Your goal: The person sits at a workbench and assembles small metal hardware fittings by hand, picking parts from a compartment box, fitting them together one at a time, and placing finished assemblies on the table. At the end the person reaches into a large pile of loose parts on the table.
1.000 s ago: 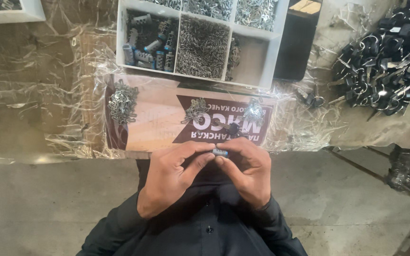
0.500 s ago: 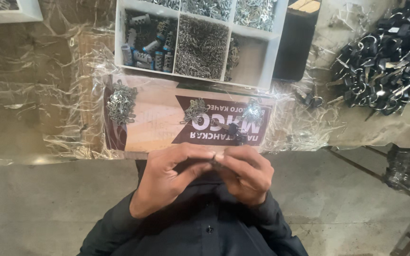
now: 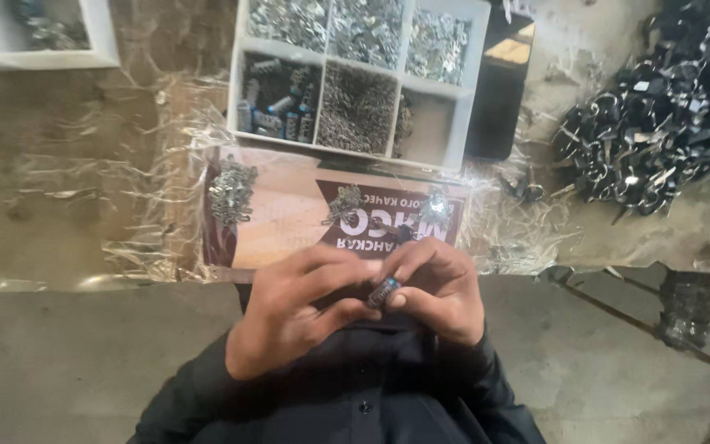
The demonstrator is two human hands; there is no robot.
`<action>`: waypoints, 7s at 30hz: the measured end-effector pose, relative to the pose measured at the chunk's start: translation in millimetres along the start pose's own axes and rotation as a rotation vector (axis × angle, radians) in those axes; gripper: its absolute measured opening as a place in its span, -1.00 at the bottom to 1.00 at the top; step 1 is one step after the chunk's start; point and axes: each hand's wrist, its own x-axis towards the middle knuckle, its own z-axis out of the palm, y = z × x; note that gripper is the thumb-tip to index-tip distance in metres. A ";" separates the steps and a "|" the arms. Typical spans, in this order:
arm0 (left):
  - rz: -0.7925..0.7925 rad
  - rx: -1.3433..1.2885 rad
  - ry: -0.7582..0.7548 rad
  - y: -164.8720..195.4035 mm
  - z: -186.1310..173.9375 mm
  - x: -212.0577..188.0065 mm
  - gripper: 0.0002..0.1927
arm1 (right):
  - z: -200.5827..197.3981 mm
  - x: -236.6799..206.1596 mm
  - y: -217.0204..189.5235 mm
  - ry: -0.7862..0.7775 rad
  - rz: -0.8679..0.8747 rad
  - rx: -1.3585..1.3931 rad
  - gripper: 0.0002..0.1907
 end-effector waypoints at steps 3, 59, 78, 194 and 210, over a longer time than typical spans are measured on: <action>-0.002 -0.089 -0.091 19.1 -28.9 8.7 -0.46 | 10.6 15.8 -20.2 -0.108 0.058 -0.050 -0.72; 0.182 0.489 0.311 69.9 -223.4 203.3 -0.57 | 182.1 280.0 -215.2 0.013 -0.146 -0.954 -0.92; 0.139 0.456 0.359 72.4 -211.3 213.0 -0.55 | 162.5 288.1 -230.0 0.119 -0.241 -1.139 -0.86; 0.106 0.082 0.110 169.9 -144.0 75.7 -0.53 | 197.0 35.4 -191.2 0.156 -0.084 -0.482 -0.91; 0.024 0.042 -0.053 178.2 -145.8 78.2 -0.61 | 175.6 36.8 -194.3 0.325 -0.245 -0.858 -0.84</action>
